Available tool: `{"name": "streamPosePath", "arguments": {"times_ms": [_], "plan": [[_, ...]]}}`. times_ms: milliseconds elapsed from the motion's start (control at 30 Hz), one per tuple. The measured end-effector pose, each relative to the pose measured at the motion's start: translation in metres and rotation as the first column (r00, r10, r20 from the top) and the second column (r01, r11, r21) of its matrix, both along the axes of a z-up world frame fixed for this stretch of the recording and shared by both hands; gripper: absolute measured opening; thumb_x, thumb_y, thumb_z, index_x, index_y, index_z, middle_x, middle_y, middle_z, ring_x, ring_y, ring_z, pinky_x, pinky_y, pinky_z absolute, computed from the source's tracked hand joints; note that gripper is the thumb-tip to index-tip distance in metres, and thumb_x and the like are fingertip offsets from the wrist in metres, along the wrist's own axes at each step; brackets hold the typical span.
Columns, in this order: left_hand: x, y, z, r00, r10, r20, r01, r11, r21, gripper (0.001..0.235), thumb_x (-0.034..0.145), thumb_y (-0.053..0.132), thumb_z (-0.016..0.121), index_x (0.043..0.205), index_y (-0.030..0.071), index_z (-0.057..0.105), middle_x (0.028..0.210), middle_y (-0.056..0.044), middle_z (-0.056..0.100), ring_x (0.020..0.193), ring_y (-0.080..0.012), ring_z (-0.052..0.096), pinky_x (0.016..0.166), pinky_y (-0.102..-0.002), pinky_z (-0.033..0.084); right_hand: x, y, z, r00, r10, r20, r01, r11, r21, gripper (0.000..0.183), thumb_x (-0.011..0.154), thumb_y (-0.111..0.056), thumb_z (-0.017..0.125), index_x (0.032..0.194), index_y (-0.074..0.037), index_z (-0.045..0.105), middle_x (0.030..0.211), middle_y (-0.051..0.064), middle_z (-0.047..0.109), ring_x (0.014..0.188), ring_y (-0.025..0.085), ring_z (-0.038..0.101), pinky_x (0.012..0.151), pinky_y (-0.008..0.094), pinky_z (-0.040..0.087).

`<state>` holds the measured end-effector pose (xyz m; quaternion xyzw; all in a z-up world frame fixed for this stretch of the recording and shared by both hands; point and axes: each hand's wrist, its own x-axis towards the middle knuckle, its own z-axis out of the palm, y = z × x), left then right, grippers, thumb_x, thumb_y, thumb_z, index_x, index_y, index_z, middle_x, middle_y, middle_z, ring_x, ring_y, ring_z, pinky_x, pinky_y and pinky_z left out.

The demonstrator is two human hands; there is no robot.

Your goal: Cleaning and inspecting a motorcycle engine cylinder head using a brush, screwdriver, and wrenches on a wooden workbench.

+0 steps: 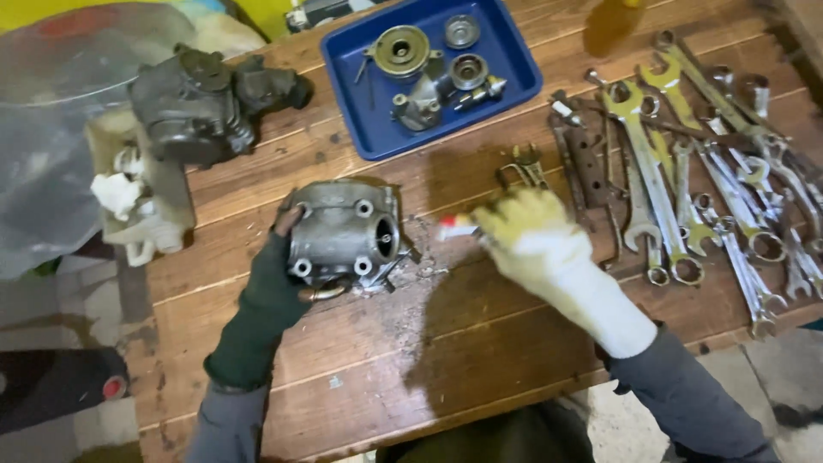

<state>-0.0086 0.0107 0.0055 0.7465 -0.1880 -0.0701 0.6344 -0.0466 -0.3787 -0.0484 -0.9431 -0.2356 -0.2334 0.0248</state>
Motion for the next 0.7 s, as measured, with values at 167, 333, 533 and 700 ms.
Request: {"name": "streamPosePath", "arguments": {"times_ms": [167,333,533,700], "plan": [[0.008,0.013,-0.012,0.987,-0.109,0.118,0.101,0.992,0.073,0.114,0.066,0.058,0.085,0.152,0.002,0.036,0.170,-0.023,0.019,0.157,-0.0343,0.020,0.130,-0.050,0.017,0.001,-0.012,0.002,0.937,-0.348,-0.038,0.341,0.931,-0.129,0.039,0.080,-0.040,0.065,0.115,-0.028,0.074,0.098,0.004,0.071,0.101,0.030,0.068,0.079,0.044,0.051],[0.019,0.020,-0.017,0.960,-0.204,0.191,0.197,0.979,0.053,0.122,0.061,0.065,0.084,0.154,0.001,0.036,0.170,-0.026,0.019,0.157,-0.0375,0.019,0.129,-0.054,0.015,-0.004,0.003,0.032,0.845,-0.535,-0.012,0.523,0.831,-0.193,0.039,0.082,-0.035,0.062,0.120,-0.026,0.070,0.094,0.005,0.068,0.094,0.031,0.066,0.072,0.043,0.049],[0.021,0.013,-0.002,0.967,-0.239,0.086,0.237,0.971,0.023,0.117,0.063,0.052,0.087,0.156,0.003,0.036,0.168,-0.024,0.024,0.155,-0.0342,0.023,0.128,-0.052,0.019,-0.005,0.045,0.064,0.930,-0.343,-0.134,0.348,0.938,0.012,0.045,0.078,-0.031,0.077,0.122,-0.020,0.075,0.114,0.016,0.072,0.118,0.042,0.064,0.093,0.052,0.049],[0.031,-0.007,0.019,0.967,-0.252,-0.036,0.251,0.968,-0.016,0.113,0.066,0.040,0.091,0.157,0.005,0.035,0.167,-0.022,0.029,0.153,-0.0309,0.028,0.128,-0.050,0.023,-0.002,0.073,0.075,0.716,-0.026,-0.698,0.406,0.828,0.386,0.057,0.092,-0.025,0.064,0.148,-0.017,0.055,0.142,0.023,0.058,0.133,0.046,0.054,0.111,0.055,0.045]]}}
